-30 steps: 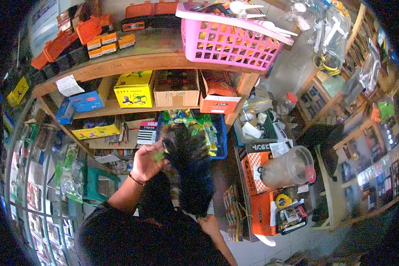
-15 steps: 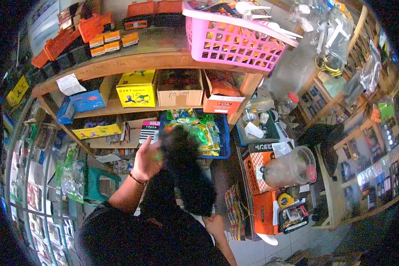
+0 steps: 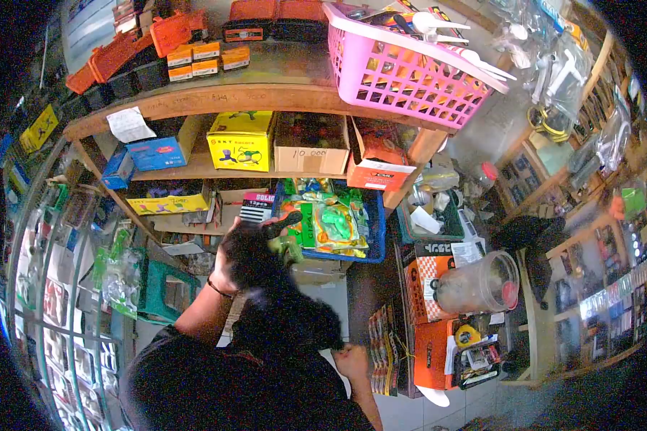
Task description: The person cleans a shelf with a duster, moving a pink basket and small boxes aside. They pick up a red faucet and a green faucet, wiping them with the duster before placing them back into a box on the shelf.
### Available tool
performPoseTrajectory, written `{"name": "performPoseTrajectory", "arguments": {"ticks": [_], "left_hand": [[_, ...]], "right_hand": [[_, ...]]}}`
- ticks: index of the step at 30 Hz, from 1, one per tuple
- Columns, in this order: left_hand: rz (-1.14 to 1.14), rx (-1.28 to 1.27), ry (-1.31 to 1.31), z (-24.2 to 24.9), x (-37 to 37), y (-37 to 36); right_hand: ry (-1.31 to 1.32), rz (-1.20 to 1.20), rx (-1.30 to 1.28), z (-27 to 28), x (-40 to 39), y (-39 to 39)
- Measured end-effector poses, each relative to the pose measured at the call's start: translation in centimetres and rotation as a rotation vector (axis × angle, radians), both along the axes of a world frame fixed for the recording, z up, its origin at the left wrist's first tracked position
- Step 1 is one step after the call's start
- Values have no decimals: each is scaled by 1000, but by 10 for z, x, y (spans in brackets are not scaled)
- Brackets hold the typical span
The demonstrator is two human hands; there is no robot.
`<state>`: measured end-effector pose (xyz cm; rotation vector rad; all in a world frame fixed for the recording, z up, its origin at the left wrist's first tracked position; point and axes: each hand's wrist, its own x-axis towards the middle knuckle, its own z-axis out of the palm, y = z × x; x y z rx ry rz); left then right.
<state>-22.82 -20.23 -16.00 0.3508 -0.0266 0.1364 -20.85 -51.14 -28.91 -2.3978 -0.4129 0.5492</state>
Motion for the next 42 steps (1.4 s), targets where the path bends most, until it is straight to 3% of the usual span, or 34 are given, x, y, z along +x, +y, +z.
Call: {"name": "performPoseTrajectory", "arguments": {"ticks": [1,2,3,7,8,13,15,17,19,20,23,25,27,29,31,32,33,35,40,41,42], "left_hand": [[65,54,88,4,-1,-1],[-158,-23,-259,-2,1,8],[-3,140,-34,-6,0,3],[32,-109,179,-5,0,3],[-159,-151,-68,-10,-1,8],[60,34,54,1,-3,-2],[27,-128,63,8,-6,-3],[-28,-225,48,-21,-4,12],[-189,-210,-206,-34,-4,21],[15,-16,15,-20,-6,12],[51,-76,83,-8,-8,6],[-61,-63,-55,-26,-7,15],[1,-19,-71,-14,-8,13],[70,22,46,-7,-8,9],[6,-45,-49,-23,-6,17],[-21,-111,48,-3,-12,10],[-71,-209,44,-14,-12,14],[62,-35,107,-4,-12,11],[15,-82,38,-19,-13,18],[-51,-157,-13,-18,-13,20],[24,-98,33,-16,-11,18]], "right_hand": [[1,-1,0,-3,-3,0],[16,-63,73,-5,-7,1],[28,-124,146,-6,-9,2],[-9,-11,42,4,-11,2],[42,-55,59,5,-11,3],[90,-200,65,-4,-20,6],[47,-38,83,6,-19,8],[65,-54,81,4,-15,8],[90,-78,80,3,-18,9],[72,-80,97,4,-19,10],[42,-7,38,19,-17,14],[31,69,-38,20,-16,14],[60,-118,42,10,-19,13],[65,-113,58,5,-21,13],[69,-104,72,6,-21,13],[82,-61,23,9,-20,13],[96,-17,-26,11,-20,14],[99,-70,-8,0,-23,15],[109,-54,70,4,-21,19],[121,-36,2,8,-18,20],[135,-20,-65,10,-16,21]]}}
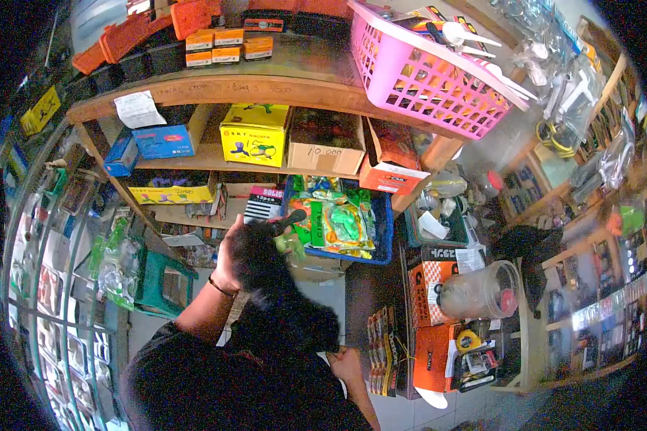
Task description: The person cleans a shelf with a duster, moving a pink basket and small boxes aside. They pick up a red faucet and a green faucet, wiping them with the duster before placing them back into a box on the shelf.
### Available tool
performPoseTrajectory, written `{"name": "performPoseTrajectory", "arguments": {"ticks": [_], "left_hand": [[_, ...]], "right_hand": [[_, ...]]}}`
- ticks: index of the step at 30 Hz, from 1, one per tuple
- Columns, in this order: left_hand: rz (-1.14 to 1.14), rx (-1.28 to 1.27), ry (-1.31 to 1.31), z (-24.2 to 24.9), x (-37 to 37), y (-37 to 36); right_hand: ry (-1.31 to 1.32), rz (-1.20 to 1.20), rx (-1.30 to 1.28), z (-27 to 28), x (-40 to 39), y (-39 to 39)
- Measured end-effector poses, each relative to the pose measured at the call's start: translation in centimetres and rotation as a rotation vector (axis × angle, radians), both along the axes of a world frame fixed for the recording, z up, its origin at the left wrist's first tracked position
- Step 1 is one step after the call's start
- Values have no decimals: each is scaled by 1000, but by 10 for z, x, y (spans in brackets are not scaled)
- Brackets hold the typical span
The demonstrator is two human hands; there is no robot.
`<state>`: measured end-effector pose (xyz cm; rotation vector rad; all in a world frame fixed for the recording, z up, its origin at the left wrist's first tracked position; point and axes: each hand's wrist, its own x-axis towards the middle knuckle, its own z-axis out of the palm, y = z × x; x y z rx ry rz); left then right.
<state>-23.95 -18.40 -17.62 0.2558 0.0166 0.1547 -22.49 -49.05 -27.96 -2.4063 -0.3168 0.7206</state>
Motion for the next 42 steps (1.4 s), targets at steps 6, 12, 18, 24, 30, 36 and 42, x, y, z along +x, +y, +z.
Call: {"name": "performPoseTrajectory", "arguments": {"ticks": [6,12,18,24,30,36,42], "left_hand": [[-17,89,-77,-7,1,9],[29,111,-33,2,3,5],[-75,-23,-197,-15,12,10],[-56,-28,-40,15,1,-5],[-237,-77,-396,-22,11,10],[-25,99,-62,7,0,-8],[-73,60,-91,-2,4,-2]], "right_hand": [[-39,45,75,2,-1,5],[-25,-107,131,-12,-2,8],[28,-40,120,-9,-2,2],[-30,-18,81,8,-6,4],[29,-76,78,7,-8,1],[-40,-116,89,-11,-5,-5],[-57,78,54,6,-4,-2]]}}
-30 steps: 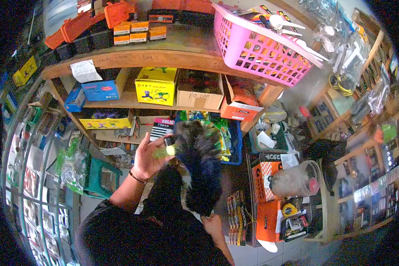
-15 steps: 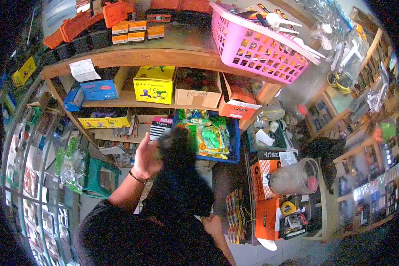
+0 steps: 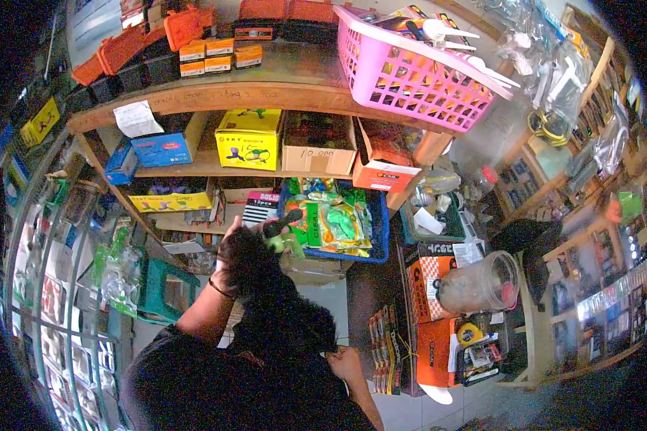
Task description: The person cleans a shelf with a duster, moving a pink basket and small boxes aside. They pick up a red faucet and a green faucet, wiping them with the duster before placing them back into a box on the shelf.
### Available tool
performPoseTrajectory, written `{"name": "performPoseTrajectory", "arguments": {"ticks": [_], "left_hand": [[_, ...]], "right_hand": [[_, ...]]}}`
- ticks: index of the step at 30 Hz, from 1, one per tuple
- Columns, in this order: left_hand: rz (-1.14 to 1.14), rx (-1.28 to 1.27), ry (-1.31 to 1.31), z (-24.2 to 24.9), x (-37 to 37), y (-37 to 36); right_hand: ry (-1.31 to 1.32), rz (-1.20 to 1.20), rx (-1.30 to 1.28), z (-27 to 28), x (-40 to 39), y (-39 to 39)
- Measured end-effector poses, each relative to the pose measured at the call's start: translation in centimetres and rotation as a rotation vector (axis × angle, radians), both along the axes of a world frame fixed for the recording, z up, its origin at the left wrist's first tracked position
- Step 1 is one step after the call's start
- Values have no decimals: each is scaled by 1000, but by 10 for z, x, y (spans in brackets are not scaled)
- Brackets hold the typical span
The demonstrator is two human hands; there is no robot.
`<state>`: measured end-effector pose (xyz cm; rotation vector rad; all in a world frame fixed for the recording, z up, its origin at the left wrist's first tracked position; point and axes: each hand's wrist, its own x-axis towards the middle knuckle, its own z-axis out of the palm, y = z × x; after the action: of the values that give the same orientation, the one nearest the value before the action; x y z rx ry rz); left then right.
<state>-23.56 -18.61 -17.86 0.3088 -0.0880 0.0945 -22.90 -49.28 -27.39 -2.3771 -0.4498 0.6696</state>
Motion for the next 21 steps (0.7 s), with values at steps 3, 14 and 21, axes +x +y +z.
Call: {"name": "performPoseTrajectory", "arguments": {"ticks": [3,14,21], "left_hand": [[-207,-339,-189,-2,-3,2],[94,18,105,23,-4,-10],[40,21,25,-3,-6,2]], "right_hand": [[57,-201,119,1,-9,5],[51,-125,67,-25,0,-5],[9,-137,141,-48,3,-7]]}}
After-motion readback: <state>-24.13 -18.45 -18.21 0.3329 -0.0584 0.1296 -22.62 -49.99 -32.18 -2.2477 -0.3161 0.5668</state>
